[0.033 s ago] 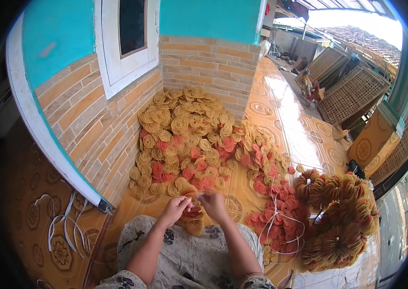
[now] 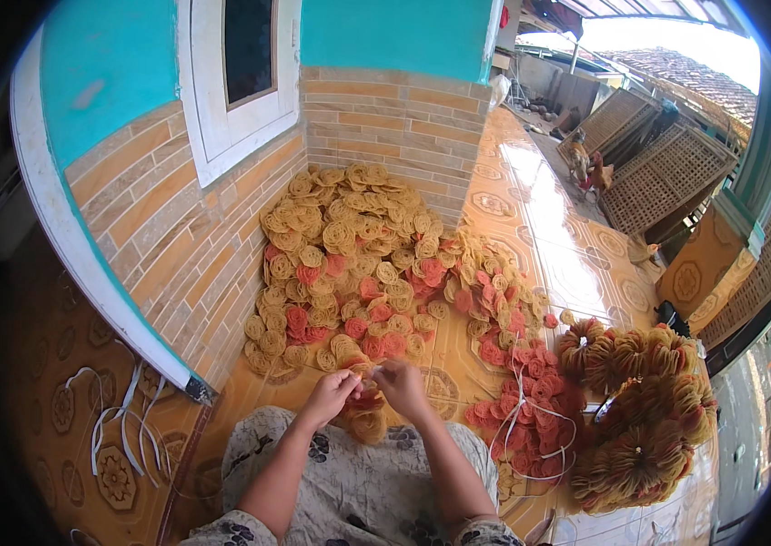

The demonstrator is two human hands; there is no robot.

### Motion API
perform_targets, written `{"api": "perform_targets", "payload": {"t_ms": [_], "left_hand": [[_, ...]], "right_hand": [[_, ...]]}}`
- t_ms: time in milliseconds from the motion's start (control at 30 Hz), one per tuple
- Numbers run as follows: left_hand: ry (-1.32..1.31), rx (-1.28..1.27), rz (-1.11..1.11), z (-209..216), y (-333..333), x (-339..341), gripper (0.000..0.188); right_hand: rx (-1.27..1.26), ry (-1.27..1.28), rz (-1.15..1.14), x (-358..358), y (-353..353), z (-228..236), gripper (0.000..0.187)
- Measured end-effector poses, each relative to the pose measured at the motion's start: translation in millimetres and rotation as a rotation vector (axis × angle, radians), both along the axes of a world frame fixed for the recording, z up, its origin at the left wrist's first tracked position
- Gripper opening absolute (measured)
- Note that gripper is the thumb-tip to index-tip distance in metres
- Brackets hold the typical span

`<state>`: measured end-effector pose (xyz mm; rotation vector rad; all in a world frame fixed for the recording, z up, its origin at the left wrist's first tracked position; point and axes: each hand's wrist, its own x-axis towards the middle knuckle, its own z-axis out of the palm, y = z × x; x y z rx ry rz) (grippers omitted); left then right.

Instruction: The person sits on a tiled floor and repeatedly picks up small circular woven items in yellow and red, then threads a white string through them to form a larger decorative cluster. The person continues this process, adding more pieces to the growing bundle.

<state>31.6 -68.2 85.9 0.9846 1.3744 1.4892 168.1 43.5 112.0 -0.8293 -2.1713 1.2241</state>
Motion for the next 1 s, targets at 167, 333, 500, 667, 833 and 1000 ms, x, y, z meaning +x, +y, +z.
{"api": "perform_targets", "payload": {"t_ms": [167, 333, 500, 667, 833, 1000], "left_hand": [[-0.071, -0.044, 0.013, 2.8, -1.3, -4.6, 0.012], [0.429, -0.100, 0.051, 5.1, -0.1, -11.0, 0.012], [0.132, -0.149, -0.046, 4.0, -0.5, -19.2, 0.014], [0.026, -0.067, -0.029, 0.7, -2.1, -24.6, 0.012], [-0.259, -0.099, 0.025, -7.9, -6.6, -37.9, 0.007], [-0.230, -0.119, 0.044, -5.4, -10.4, -47.7, 0.008]], "right_hand": [[0.173, 0.098, 0.059, -5.3, -10.0, 7.1, 0.015], [0.174, 0.152, 0.158, -12.7, -12.7, 10.1, 0.014], [0.128, 0.158, 0.097, -21.1, 0.5, -3.3, 0.021], [-0.085, 0.009, 0.147, -18.1, 4.1, -25.1, 0.017], [0.013, 0.038, 0.230, -12.2, -6.2, -24.1, 0.016], [0.223, 0.088, 0.299, -7.0, -15.8, -9.6, 0.020]]}}
